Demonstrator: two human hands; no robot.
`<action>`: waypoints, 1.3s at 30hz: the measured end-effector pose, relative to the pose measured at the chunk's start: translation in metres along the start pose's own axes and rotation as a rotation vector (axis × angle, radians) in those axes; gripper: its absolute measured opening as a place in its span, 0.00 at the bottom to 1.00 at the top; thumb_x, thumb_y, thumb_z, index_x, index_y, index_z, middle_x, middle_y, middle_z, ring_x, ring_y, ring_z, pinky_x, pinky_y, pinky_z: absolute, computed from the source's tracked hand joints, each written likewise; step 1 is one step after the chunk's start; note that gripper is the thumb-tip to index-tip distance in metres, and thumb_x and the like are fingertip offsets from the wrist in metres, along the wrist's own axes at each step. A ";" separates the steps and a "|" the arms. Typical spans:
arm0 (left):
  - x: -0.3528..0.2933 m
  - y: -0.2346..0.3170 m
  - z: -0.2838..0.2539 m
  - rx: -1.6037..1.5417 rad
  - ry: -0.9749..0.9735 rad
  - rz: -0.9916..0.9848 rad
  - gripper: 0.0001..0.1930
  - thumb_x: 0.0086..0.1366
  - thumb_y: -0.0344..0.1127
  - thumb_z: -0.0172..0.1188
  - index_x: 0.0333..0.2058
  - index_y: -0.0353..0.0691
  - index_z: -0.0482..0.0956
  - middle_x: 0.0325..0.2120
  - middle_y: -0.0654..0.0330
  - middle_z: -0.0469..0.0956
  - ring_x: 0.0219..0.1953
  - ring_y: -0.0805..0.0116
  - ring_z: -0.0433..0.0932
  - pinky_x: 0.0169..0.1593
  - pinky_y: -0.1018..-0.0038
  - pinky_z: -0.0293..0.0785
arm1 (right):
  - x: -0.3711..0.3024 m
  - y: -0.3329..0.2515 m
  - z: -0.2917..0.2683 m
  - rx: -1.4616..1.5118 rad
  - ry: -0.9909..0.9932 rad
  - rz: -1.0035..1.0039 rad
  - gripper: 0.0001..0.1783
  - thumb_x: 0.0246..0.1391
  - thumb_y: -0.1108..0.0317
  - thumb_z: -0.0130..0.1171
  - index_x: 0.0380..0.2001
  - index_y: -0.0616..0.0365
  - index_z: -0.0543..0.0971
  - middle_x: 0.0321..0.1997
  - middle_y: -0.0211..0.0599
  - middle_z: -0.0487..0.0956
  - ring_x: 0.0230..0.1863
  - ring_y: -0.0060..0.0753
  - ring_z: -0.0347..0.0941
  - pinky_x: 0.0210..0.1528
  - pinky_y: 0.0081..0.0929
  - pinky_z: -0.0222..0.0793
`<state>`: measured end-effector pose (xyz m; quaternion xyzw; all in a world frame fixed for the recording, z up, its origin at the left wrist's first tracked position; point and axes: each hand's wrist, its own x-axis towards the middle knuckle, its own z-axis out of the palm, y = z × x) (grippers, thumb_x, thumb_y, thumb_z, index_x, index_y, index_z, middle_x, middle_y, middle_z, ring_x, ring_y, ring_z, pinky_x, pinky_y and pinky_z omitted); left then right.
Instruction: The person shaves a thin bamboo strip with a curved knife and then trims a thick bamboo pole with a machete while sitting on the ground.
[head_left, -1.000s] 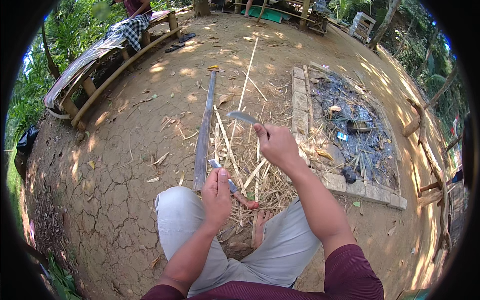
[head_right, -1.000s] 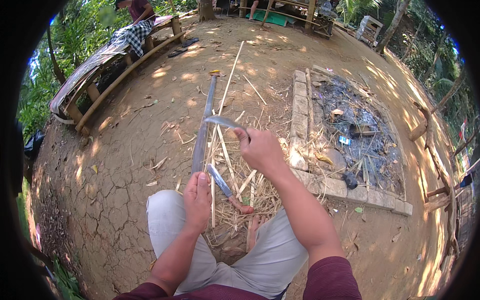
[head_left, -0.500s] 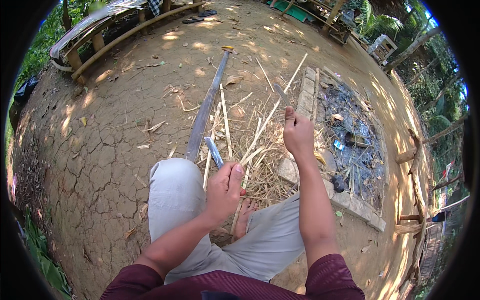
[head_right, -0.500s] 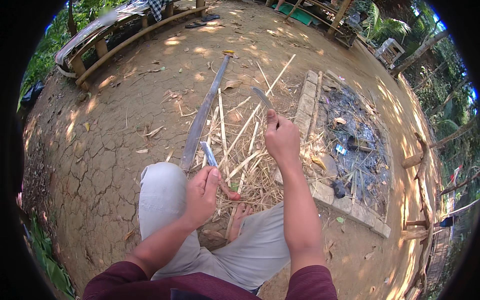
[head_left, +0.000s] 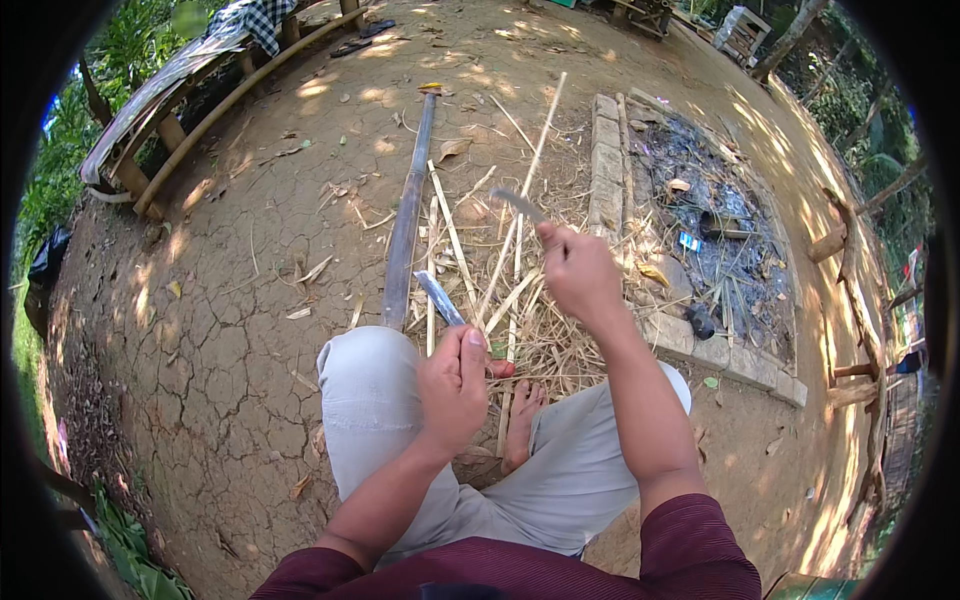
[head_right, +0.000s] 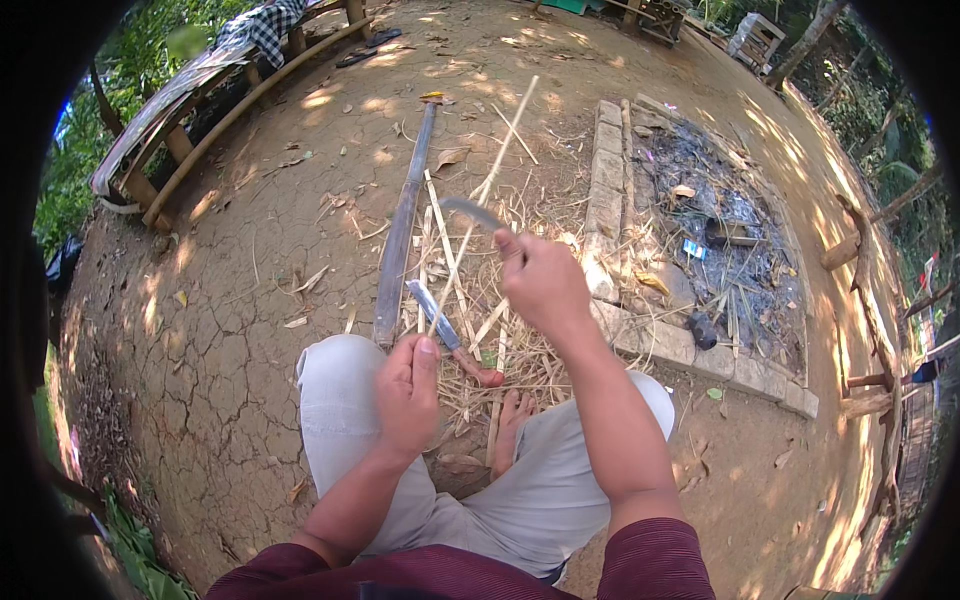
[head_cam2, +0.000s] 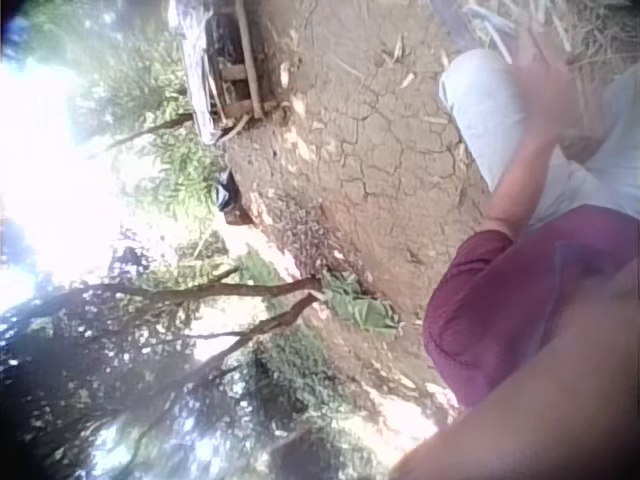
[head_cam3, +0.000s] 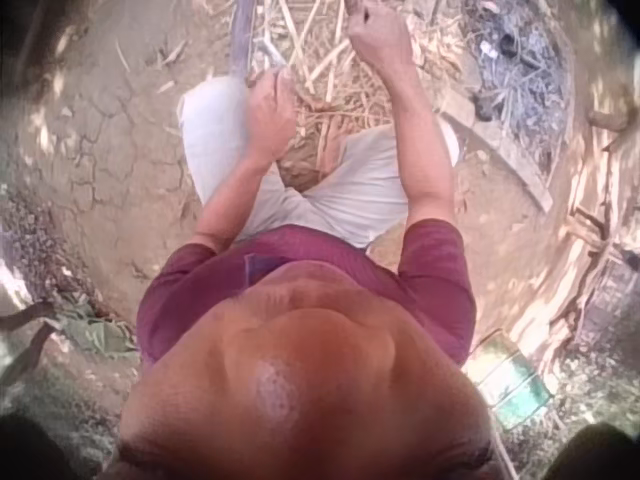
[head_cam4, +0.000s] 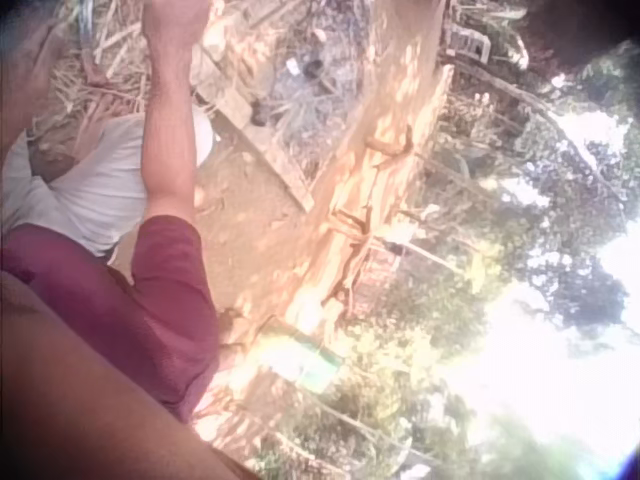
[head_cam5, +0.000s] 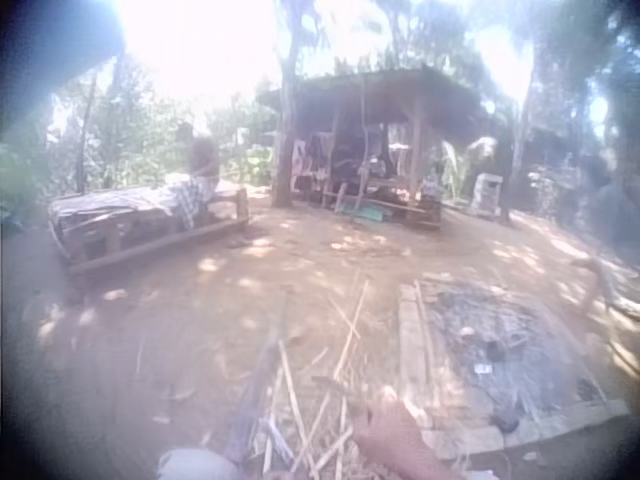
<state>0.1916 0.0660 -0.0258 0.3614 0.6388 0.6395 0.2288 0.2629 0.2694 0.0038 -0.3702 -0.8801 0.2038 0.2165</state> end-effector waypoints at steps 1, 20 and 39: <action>-0.006 -0.003 0.003 0.057 -0.039 0.028 0.14 0.77 0.35 0.43 0.40 0.30 0.73 0.26 0.61 0.76 0.27 0.73 0.81 0.31 0.77 0.76 | 0.015 0.015 -0.014 0.031 0.050 0.145 0.31 0.67 0.44 0.45 0.21 0.57 0.77 0.14 0.47 0.75 0.19 0.52 0.75 0.23 0.47 0.70; 0.003 -0.008 0.003 0.146 -0.025 0.138 0.12 0.75 0.33 0.47 0.33 0.35 0.75 0.18 0.67 0.67 0.21 0.81 0.63 0.25 0.77 0.60 | 0.050 0.051 -0.013 -0.142 0.075 0.383 0.33 0.66 0.41 0.41 0.32 0.58 0.83 0.32 0.53 0.82 0.38 0.58 0.80 0.39 0.50 0.74; -0.060 -0.032 -0.054 0.065 0.070 -0.208 0.08 0.74 0.32 0.50 0.38 0.35 0.75 0.17 0.70 0.64 0.18 0.83 0.59 0.22 0.80 0.56 | 0.107 0.120 -0.007 0.522 0.061 0.611 0.42 0.63 0.29 0.38 0.37 0.63 0.79 0.19 0.31 0.71 0.14 0.27 0.65 0.18 0.30 0.65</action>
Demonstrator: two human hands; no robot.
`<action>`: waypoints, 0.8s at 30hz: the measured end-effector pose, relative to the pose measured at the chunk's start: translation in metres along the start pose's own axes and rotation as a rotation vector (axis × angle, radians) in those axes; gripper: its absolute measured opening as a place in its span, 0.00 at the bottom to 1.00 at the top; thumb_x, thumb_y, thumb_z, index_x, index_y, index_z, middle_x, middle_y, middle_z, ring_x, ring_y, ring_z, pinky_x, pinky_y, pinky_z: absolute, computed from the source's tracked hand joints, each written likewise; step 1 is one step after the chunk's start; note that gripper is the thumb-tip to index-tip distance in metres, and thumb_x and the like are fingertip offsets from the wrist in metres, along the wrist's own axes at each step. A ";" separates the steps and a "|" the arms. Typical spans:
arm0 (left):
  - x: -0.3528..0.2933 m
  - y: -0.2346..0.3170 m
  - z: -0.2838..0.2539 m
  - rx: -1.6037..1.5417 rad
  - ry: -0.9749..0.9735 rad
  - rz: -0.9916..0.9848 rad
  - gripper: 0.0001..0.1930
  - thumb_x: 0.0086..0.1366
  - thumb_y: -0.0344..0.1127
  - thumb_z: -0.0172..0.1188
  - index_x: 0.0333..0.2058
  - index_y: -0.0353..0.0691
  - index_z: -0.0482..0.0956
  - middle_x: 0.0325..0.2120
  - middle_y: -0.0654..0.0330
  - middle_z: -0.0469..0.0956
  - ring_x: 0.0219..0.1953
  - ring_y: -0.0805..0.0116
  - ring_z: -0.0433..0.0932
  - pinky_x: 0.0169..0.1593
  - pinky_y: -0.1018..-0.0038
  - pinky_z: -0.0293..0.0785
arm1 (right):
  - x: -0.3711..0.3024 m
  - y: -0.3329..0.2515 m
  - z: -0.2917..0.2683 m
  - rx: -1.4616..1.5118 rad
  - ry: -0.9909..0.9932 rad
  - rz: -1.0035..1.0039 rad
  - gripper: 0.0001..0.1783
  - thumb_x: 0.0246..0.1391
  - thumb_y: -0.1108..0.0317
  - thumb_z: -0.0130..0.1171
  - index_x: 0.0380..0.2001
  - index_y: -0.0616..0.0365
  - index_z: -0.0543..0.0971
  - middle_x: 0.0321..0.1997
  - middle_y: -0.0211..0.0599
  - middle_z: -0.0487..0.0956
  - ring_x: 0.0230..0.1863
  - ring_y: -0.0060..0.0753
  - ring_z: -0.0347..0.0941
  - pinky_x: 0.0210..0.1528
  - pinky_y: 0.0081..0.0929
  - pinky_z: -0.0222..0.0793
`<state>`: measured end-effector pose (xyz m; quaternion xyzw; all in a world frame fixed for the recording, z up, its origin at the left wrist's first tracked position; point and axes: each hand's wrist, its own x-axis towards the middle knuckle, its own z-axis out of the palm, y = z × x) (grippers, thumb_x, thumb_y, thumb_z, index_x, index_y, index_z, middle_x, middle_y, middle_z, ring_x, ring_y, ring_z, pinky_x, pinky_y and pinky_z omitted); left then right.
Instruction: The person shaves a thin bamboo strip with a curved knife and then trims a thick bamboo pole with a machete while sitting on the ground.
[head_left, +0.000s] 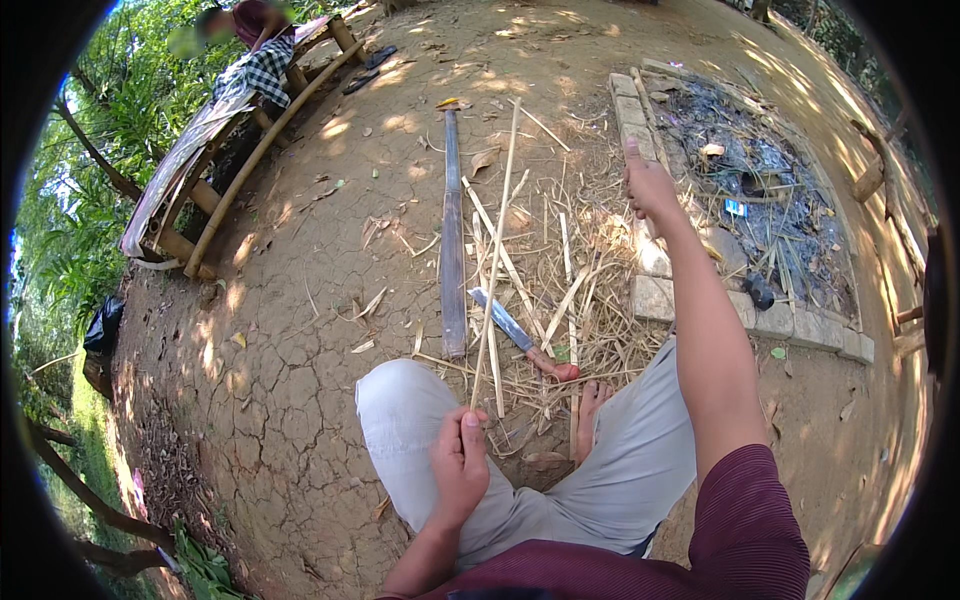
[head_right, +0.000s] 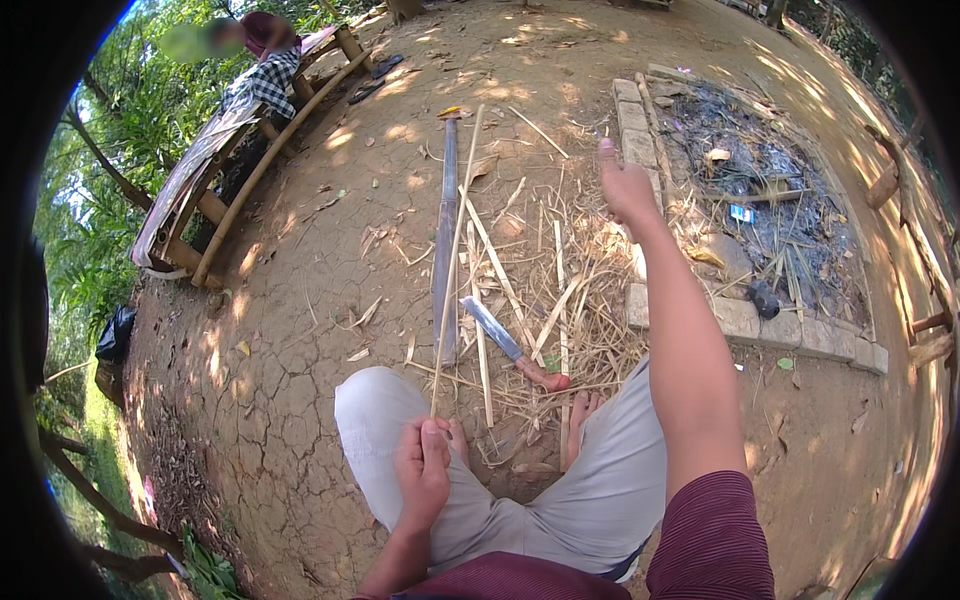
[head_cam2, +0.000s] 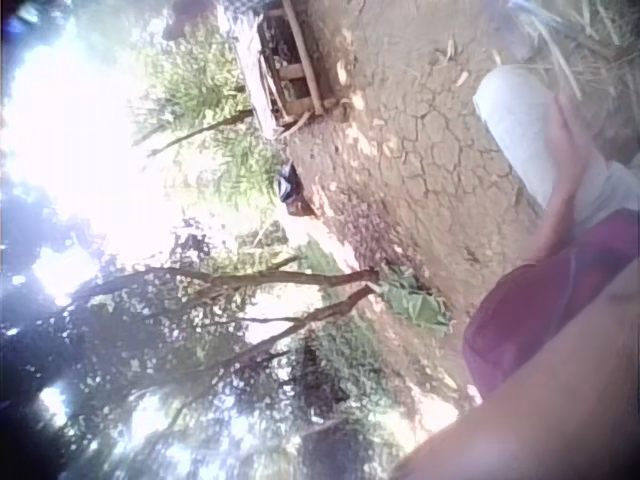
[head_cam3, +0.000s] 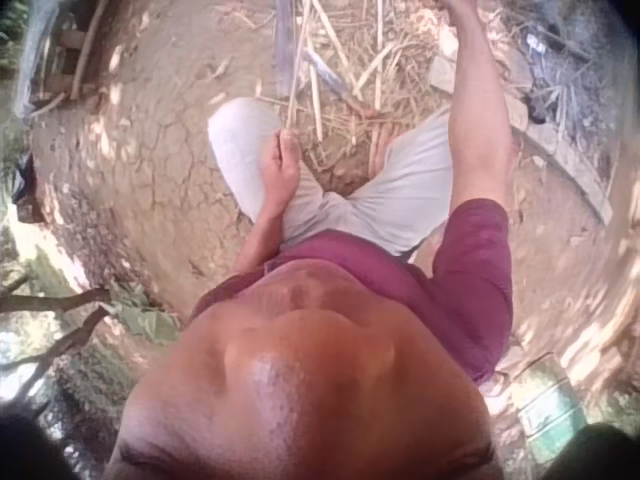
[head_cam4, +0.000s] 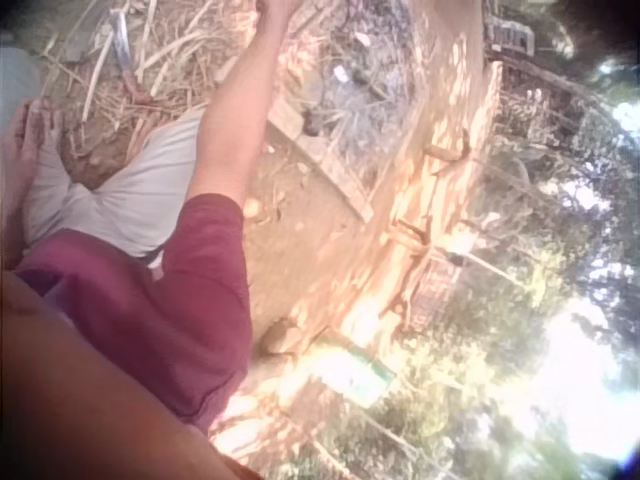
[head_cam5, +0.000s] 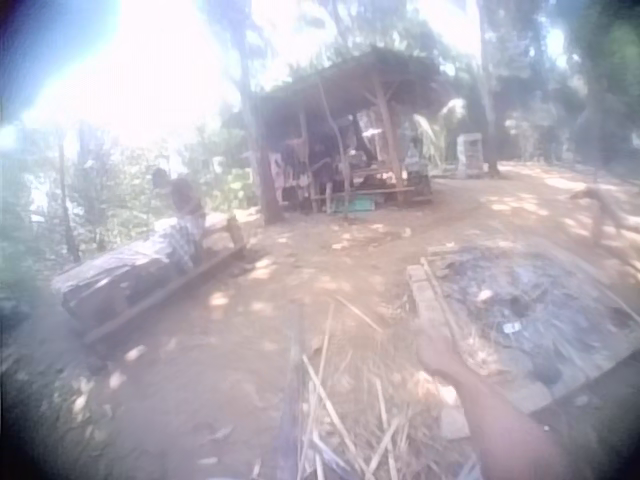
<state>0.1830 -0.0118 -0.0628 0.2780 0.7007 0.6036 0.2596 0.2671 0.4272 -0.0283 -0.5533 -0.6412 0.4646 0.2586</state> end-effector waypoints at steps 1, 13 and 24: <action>0.016 0.005 0.005 -0.018 0.011 0.019 0.08 0.74 0.33 0.50 0.39 0.35 0.75 0.18 0.70 0.65 0.18 0.83 0.60 0.23 0.80 0.56 | -0.024 -0.021 0.017 0.128 -0.115 0.016 0.42 0.62 0.28 0.39 0.38 0.61 0.79 0.18 0.25 0.66 0.13 0.18 0.57 0.15 0.22 0.56; 0.189 0.071 0.059 -0.184 -0.221 0.178 0.12 0.77 0.39 0.45 0.41 0.37 0.70 0.20 0.68 0.68 0.17 0.84 0.61 0.20 0.85 0.57 | -0.097 -0.086 0.095 0.336 0.228 -0.615 0.22 0.53 0.60 0.69 0.45 0.63 0.76 0.29 0.32 0.78 0.25 0.23 0.73 0.29 0.25 0.70; 0.205 0.057 0.063 -0.485 -0.431 -0.127 0.15 0.77 0.42 0.44 0.44 0.35 0.74 0.25 0.62 0.76 0.21 0.75 0.74 0.27 0.80 0.71 | -0.080 -0.069 0.097 0.228 -0.186 -0.467 0.18 0.53 0.59 0.71 0.36 0.64 0.83 0.24 0.36 0.82 0.27 0.23 0.75 0.31 0.26 0.70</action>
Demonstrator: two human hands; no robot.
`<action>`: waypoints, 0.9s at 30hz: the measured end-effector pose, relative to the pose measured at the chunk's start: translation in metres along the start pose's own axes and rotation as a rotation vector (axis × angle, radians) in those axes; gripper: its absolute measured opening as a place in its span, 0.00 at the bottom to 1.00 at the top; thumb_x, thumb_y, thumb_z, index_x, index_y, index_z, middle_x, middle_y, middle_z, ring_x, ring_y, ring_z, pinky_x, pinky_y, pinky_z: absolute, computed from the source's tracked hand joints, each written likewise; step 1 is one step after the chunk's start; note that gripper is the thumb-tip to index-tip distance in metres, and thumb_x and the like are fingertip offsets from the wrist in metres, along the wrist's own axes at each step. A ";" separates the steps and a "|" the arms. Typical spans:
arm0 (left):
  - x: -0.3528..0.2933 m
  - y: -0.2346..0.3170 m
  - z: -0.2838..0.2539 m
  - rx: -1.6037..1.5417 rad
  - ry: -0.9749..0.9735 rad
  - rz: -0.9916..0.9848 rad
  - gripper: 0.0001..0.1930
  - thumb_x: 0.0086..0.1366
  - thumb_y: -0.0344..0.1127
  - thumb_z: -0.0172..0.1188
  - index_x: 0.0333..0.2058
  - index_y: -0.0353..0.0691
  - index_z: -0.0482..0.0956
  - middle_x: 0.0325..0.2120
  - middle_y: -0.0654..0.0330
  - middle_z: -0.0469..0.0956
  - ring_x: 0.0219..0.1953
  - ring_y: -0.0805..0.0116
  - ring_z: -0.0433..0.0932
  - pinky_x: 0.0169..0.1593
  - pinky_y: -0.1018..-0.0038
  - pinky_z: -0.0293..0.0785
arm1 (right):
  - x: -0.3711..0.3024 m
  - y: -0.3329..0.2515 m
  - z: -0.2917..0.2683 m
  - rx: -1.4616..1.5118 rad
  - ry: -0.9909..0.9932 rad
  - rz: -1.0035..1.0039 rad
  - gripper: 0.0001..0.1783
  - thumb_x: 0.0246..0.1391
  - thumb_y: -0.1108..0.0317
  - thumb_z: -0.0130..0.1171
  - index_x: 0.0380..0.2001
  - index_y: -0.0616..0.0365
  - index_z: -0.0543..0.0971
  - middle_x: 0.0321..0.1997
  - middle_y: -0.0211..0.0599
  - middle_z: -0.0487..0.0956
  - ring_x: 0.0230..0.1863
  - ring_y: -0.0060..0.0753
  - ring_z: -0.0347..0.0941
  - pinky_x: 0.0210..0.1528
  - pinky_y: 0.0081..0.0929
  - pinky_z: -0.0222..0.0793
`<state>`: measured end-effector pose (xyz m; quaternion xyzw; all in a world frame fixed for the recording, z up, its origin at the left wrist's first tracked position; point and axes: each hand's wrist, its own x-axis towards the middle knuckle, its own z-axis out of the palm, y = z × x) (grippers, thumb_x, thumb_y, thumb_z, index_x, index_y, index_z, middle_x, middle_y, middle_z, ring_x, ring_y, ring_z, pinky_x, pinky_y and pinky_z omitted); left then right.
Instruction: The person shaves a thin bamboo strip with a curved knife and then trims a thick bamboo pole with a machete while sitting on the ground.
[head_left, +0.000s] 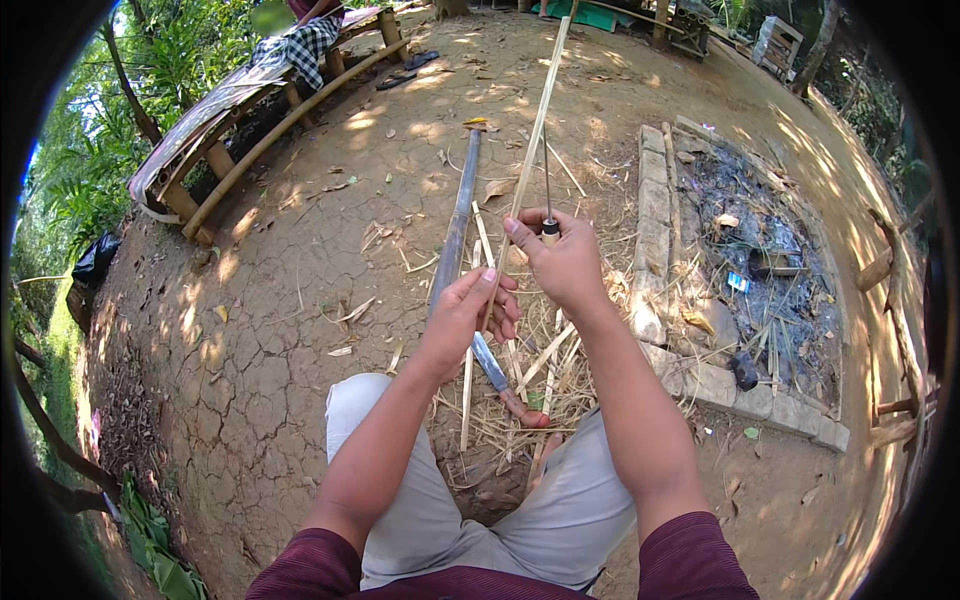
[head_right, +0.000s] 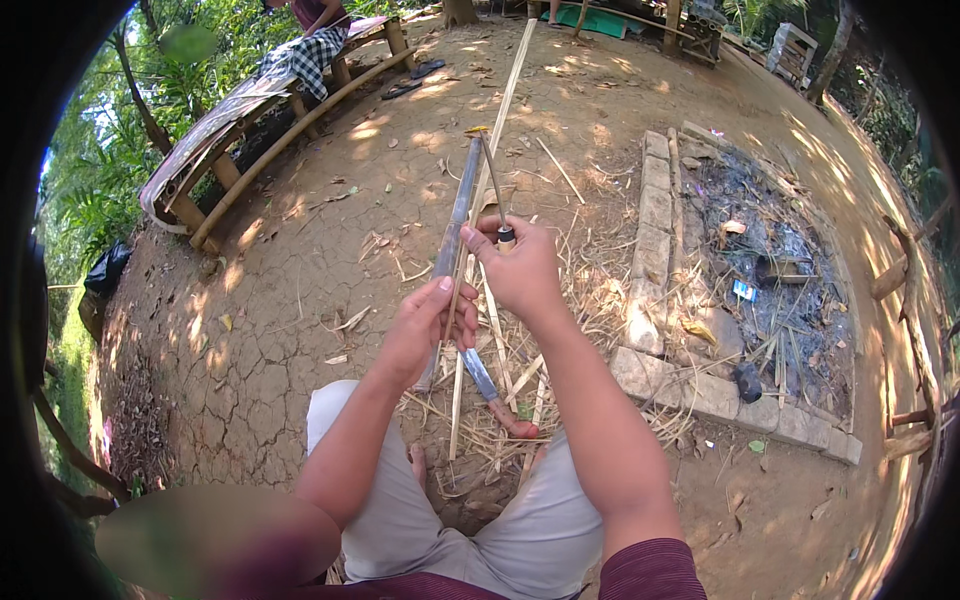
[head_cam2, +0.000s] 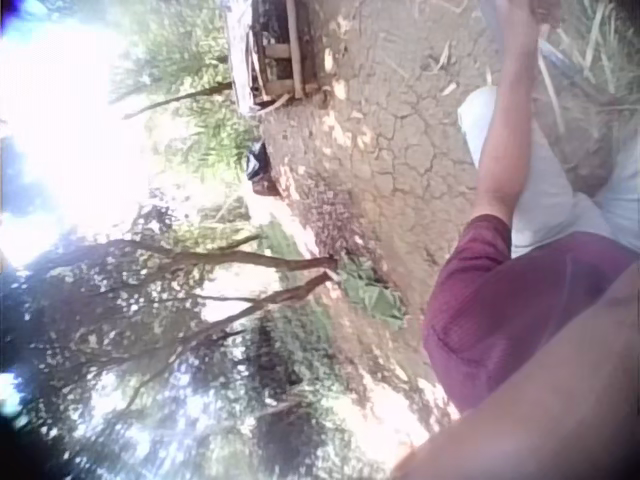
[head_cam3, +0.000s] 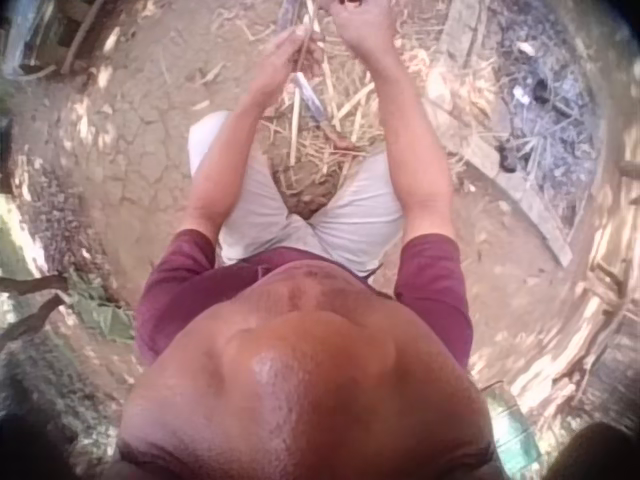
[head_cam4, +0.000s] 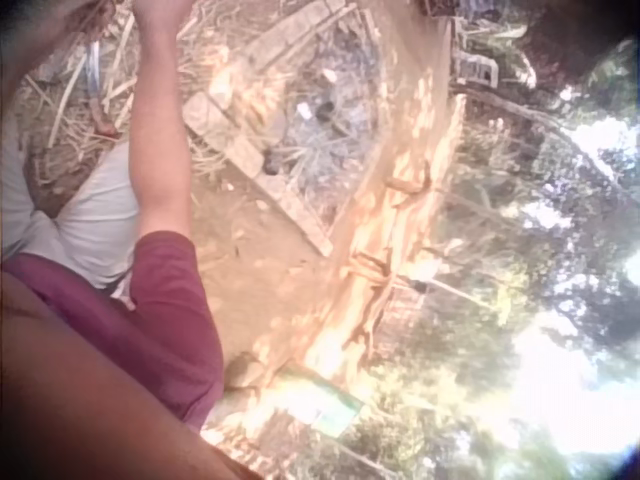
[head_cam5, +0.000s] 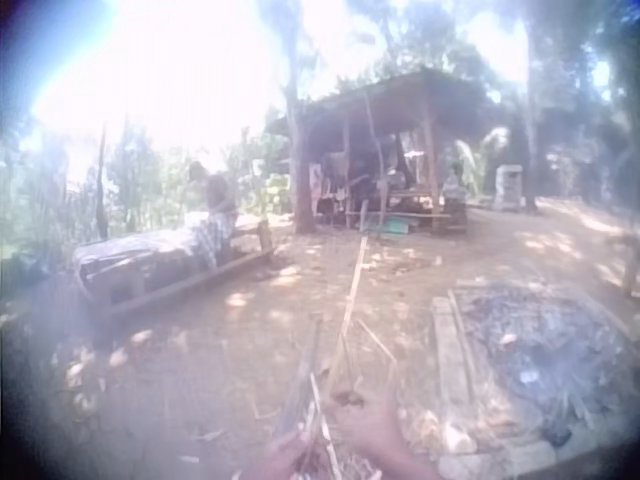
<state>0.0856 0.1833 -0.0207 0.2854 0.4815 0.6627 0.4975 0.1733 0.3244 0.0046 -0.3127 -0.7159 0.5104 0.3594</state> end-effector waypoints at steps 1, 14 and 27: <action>0.000 -0.001 -0.002 0.029 0.001 0.000 0.17 0.77 0.44 0.42 0.46 0.36 0.72 0.22 0.65 0.72 0.17 0.78 0.68 0.23 0.82 0.65 | -0.005 -0.008 0.002 0.010 -0.026 0.017 0.18 0.53 0.58 0.71 0.36 0.64 0.83 0.24 0.36 0.82 0.26 0.23 0.75 0.31 0.27 0.70; -0.009 0.010 -0.024 -0.107 0.271 0.155 0.10 0.75 0.39 0.48 0.37 0.41 0.74 0.18 0.74 0.64 0.16 0.87 0.56 0.18 0.82 0.49 | -0.037 -0.031 0.034 -0.517 -0.326 -0.337 0.31 0.65 0.42 0.46 0.21 0.59 0.75 0.21 0.48 0.76 0.26 0.56 0.76 0.28 0.47 0.68; -0.024 -0.006 0.006 0.225 0.244 0.220 0.16 0.76 0.43 0.46 0.32 0.40 0.70 0.15 0.75 0.58 0.16 0.87 0.53 0.19 0.83 0.48 | 0.003 -0.003 -0.010 -0.706 0.034 -0.450 0.28 0.68 0.47 0.45 0.22 0.57 0.74 0.17 0.47 0.74 0.21 0.58 0.73 0.22 0.48 0.64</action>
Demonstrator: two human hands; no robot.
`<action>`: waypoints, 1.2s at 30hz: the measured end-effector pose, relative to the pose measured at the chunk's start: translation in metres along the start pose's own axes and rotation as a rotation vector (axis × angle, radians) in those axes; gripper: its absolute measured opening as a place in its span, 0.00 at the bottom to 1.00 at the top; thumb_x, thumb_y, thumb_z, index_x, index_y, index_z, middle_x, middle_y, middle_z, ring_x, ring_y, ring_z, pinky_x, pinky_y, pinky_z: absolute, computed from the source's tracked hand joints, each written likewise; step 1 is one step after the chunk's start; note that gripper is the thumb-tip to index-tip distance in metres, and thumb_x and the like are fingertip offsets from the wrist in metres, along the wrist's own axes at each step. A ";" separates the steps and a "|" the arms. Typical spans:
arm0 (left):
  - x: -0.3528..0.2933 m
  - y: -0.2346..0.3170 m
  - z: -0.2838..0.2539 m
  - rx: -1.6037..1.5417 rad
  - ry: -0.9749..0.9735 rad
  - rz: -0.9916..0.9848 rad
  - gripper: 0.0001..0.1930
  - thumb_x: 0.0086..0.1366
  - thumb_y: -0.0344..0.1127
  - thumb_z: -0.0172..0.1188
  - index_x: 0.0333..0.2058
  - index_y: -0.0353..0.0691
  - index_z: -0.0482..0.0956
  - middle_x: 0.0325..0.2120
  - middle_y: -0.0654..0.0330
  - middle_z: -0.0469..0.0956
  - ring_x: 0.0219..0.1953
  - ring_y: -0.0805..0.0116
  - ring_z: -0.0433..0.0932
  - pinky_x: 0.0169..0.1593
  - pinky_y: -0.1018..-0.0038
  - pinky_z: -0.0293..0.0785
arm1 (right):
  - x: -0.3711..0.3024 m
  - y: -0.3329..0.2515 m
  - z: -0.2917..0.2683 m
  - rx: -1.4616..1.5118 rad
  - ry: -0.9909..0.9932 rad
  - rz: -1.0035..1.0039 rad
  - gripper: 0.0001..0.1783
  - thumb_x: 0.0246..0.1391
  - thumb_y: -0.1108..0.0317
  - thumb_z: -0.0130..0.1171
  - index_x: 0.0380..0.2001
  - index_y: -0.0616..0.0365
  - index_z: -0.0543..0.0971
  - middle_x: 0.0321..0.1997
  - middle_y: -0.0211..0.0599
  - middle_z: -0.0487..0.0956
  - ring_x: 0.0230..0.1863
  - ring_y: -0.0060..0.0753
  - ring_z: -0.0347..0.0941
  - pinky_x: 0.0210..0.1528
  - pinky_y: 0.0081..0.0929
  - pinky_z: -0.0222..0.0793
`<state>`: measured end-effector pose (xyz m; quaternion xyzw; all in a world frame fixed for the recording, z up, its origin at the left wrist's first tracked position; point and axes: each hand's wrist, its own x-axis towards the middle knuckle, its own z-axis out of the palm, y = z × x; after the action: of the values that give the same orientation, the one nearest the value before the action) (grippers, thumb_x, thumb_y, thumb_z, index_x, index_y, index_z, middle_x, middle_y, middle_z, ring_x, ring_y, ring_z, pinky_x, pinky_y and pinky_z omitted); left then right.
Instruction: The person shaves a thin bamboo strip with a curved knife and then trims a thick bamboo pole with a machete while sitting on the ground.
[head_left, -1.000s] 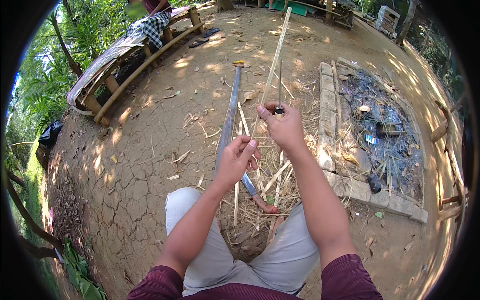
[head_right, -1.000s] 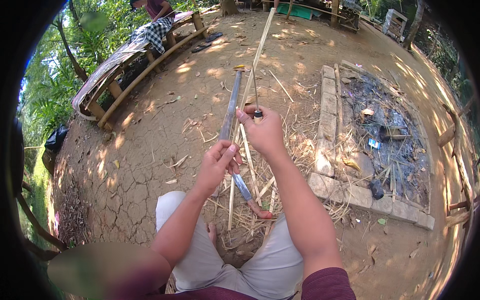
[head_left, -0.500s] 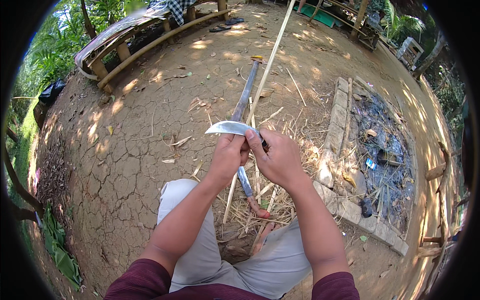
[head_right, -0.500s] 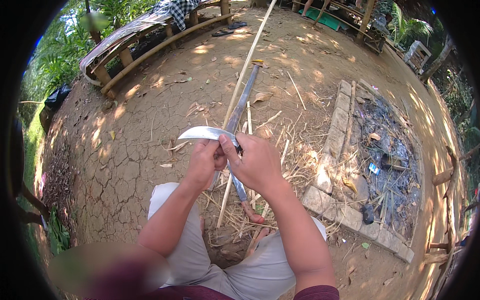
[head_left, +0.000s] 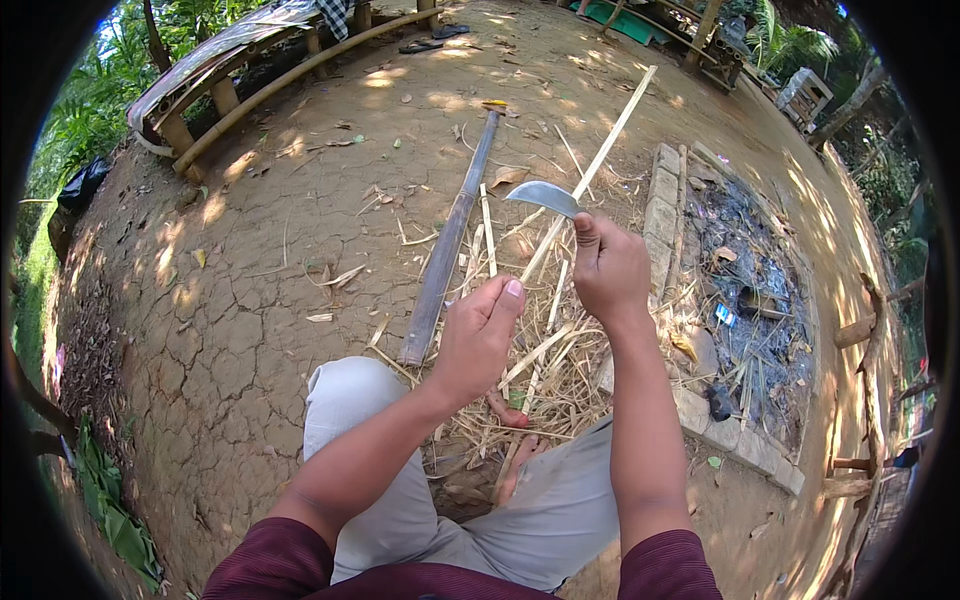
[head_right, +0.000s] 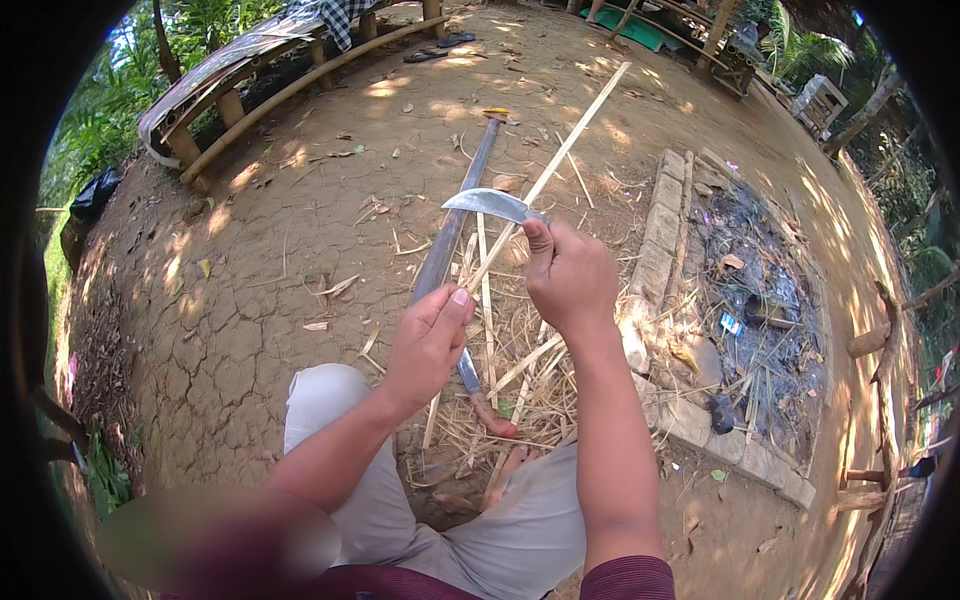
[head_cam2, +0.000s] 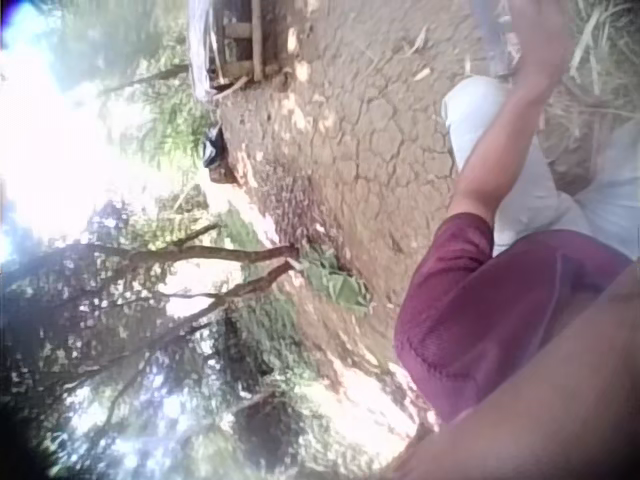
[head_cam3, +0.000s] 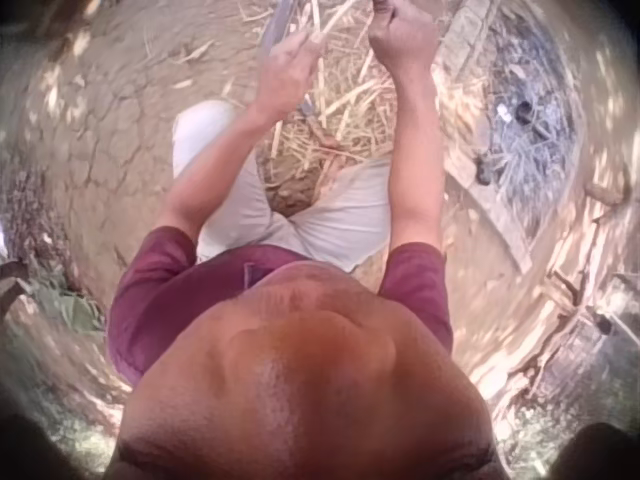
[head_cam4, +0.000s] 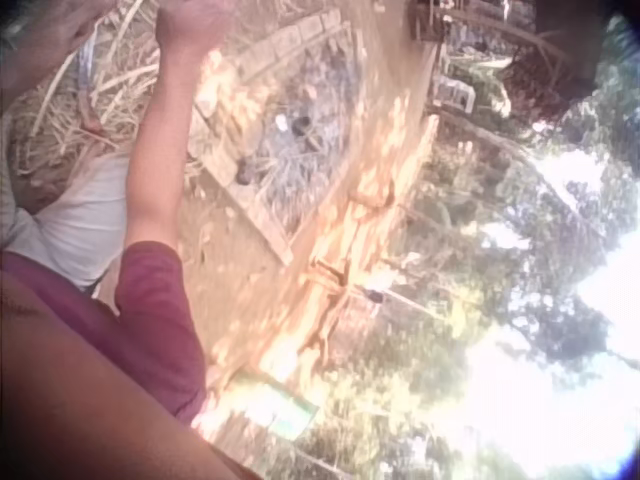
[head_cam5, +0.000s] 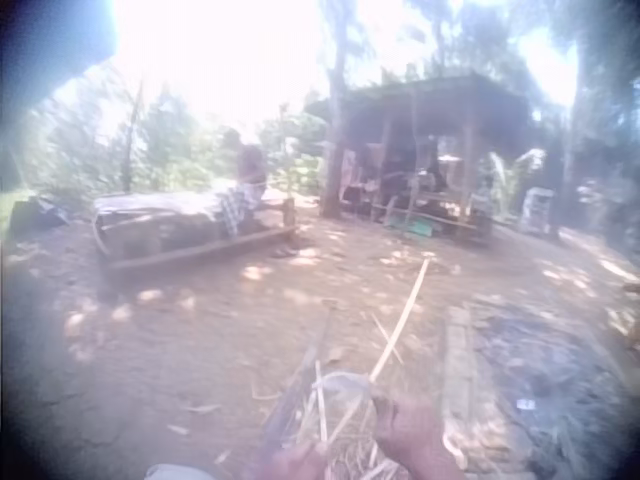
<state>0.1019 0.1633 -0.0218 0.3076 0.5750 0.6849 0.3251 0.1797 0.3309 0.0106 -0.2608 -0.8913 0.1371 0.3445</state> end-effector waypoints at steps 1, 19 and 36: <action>-0.003 0.001 0.001 0.011 -0.014 -0.016 0.15 0.76 0.43 0.46 0.31 0.40 0.70 0.16 0.75 0.58 0.16 0.87 0.53 0.19 0.83 0.48 | 0.002 0.005 -0.003 -0.002 0.014 0.011 0.28 0.68 0.47 0.45 0.22 0.57 0.74 0.16 0.48 0.74 0.22 0.59 0.73 0.23 0.49 0.64; -0.040 -0.015 -0.022 0.078 -0.312 -0.219 0.16 0.76 0.42 0.47 0.28 0.43 0.68 0.15 0.74 0.57 0.14 0.87 0.52 0.16 0.83 0.44 | -0.007 0.166 -0.096 -0.022 0.342 0.801 0.44 0.66 0.35 0.32 0.24 0.65 0.82 0.26 0.63 0.79 0.35 0.67 0.76 0.41 0.53 0.70; -0.026 0.007 0.078 0.078 -0.110 -0.149 0.13 0.70 0.41 0.50 0.41 0.34 0.72 0.25 0.63 0.66 0.26 0.71 0.64 0.28 0.72 0.60 | -0.081 0.022 -0.096 0.197 -0.150 0.444 0.29 0.60 0.46 0.54 0.24 0.64 0.82 0.23 0.52 0.79 0.30 0.57 0.78 0.36 0.46 0.73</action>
<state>0.1786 0.1874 -0.0043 0.3134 0.6040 0.6179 0.3939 0.3048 0.3096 0.0272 -0.4044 -0.8177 0.3145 0.2627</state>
